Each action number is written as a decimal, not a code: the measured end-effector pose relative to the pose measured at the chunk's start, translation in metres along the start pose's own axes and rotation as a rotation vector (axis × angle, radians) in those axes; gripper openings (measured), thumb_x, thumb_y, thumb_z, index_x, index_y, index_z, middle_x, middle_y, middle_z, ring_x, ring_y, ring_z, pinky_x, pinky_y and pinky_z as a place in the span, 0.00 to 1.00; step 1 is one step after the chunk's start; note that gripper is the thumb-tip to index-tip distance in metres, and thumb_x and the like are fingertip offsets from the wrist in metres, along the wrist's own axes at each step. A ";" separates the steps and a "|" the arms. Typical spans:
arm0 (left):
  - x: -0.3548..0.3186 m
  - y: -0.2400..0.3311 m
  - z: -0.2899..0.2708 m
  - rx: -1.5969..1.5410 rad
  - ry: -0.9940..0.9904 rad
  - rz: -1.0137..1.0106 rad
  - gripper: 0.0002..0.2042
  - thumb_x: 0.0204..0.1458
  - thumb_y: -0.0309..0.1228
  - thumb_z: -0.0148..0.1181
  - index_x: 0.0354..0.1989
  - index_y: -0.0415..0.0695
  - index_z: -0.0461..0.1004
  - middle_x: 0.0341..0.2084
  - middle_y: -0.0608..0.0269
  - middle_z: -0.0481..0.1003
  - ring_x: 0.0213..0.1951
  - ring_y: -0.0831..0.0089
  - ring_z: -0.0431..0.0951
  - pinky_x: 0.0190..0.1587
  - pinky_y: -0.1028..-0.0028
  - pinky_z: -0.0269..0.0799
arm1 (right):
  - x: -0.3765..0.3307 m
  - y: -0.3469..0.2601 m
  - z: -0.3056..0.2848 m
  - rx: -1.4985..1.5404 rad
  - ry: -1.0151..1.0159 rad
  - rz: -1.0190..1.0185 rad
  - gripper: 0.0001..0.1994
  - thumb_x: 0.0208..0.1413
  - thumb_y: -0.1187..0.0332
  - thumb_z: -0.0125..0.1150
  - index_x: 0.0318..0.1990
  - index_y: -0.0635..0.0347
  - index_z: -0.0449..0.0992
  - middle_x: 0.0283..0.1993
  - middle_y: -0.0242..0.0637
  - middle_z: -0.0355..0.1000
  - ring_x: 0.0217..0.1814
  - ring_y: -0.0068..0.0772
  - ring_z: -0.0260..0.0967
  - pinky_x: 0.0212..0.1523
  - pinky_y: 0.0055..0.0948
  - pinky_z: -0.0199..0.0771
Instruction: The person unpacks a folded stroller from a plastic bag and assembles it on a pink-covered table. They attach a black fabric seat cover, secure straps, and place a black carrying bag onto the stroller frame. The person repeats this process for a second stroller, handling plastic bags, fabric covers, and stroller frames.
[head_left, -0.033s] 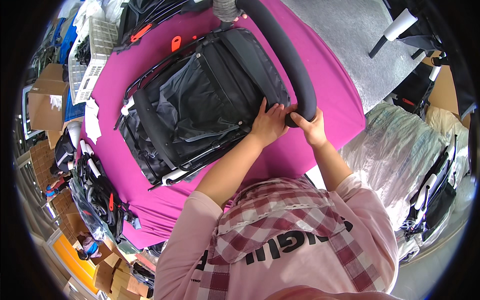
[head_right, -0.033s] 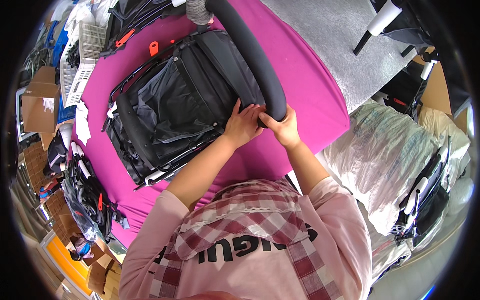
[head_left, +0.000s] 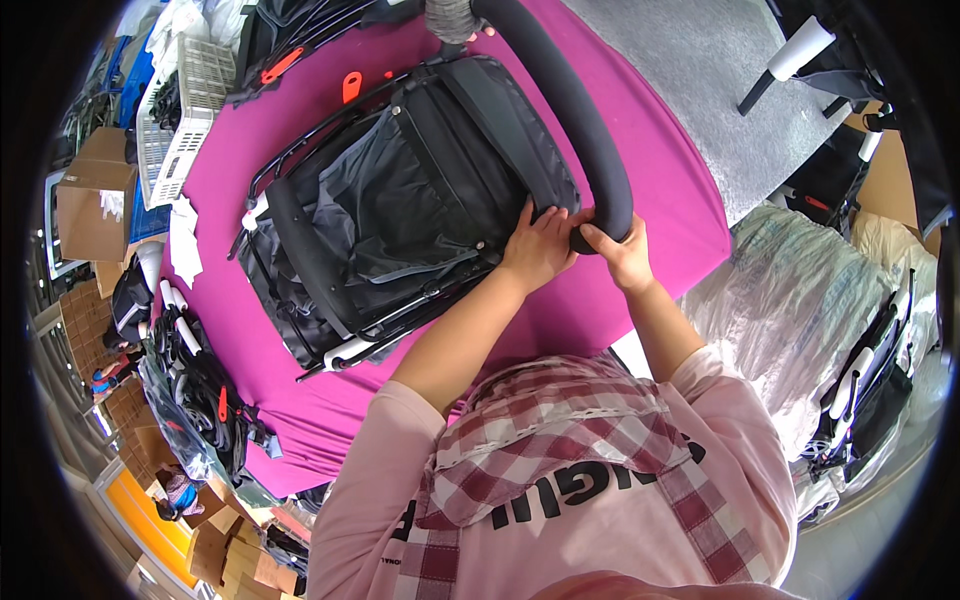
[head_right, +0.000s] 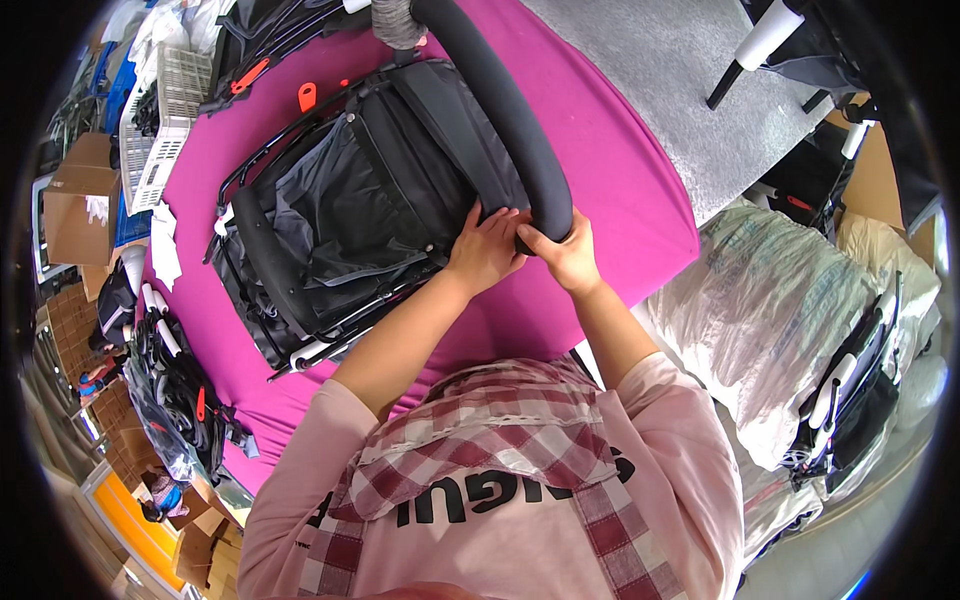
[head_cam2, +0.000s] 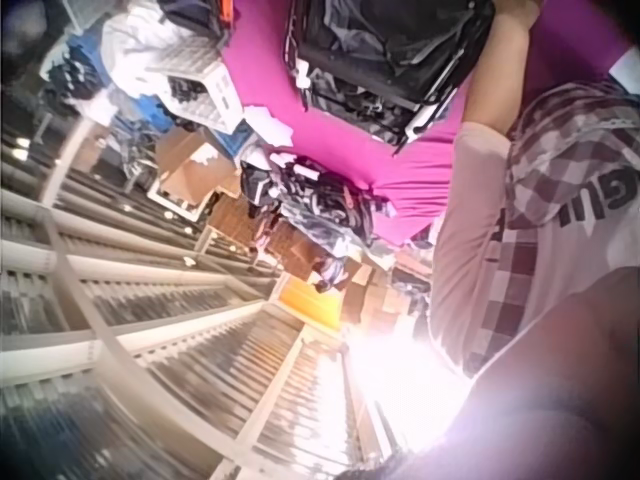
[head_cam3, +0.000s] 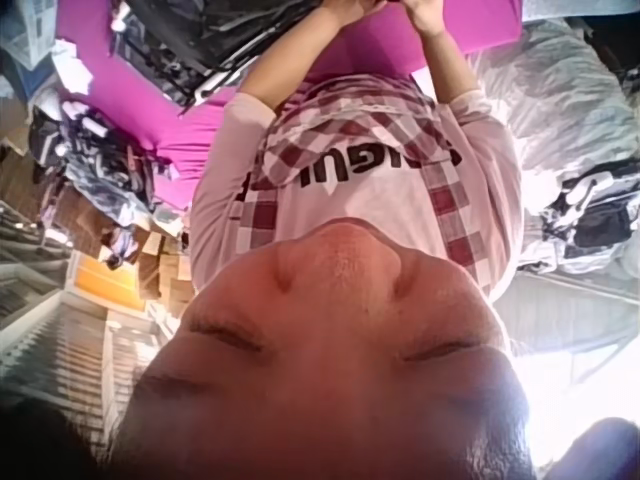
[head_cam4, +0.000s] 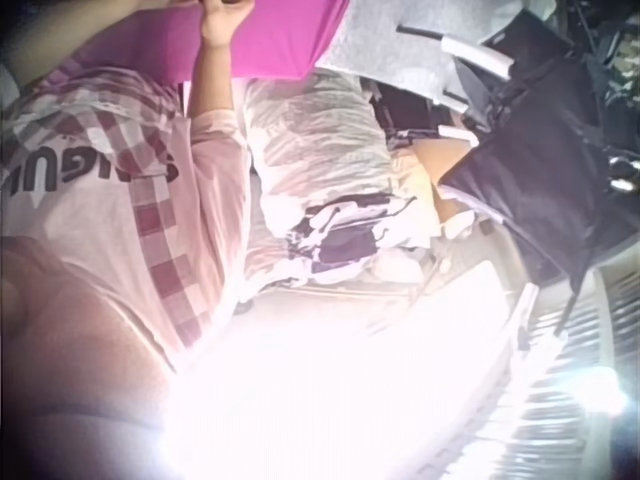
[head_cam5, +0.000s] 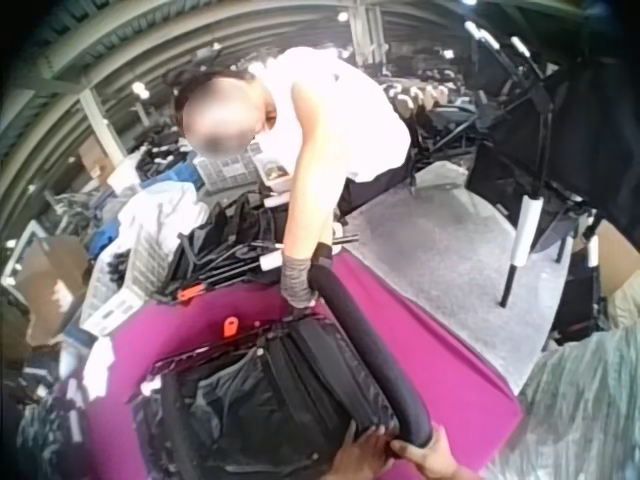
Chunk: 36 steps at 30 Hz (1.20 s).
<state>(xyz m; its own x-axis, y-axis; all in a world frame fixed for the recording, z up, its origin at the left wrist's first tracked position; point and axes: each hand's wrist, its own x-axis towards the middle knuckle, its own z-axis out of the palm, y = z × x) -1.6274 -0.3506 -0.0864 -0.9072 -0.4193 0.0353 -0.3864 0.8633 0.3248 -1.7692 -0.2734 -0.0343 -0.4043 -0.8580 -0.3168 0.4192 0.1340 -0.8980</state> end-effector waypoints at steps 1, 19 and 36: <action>-0.001 -0.001 0.004 -0.038 -0.005 -0.025 0.22 0.48 0.38 0.58 0.51 0.42 0.68 0.49 0.55 0.72 0.53 0.63 0.72 0.59 0.52 0.60 | 0.001 0.001 -0.001 -0.017 -0.006 0.012 0.10 0.48 0.73 0.65 0.37 0.65 0.73 0.33 0.33 0.73 0.35 0.23 0.70 0.37 0.24 0.71; -0.008 0.014 0.015 -0.116 -0.020 0.030 0.21 0.40 0.38 0.66 0.40 0.42 0.70 0.48 0.52 0.73 0.51 0.60 0.74 0.45 0.65 0.73 | -0.006 -0.023 0.003 0.149 0.117 0.064 0.08 0.44 0.79 0.49 0.15 0.66 0.67 0.15 0.34 0.63 0.17 0.25 0.59 0.22 0.25 0.59; 0.000 0.014 0.031 -0.138 -0.040 -0.082 0.14 0.48 0.40 0.59 0.37 0.43 0.75 0.39 0.60 0.76 0.45 0.65 0.76 0.46 0.65 0.71 | -0.016 -0.042 0.021 -2.067 -0.728 -0.790 0.14 0.48 0.65 0.58 0.43 0.58 0.75 0.45 0.40 0.73 0.48 0.39 0.70 0.55 0.42 0.61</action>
<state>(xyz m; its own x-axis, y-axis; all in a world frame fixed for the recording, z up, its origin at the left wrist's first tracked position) -1.6381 -0.3299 -0.1112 -0.8804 -0.4731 -0.0339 -0.4357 0.7784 0.4519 -1.7632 -0.2754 0.0146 0.4314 -0.8844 -0.1779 -0.8860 -0.4526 0.1012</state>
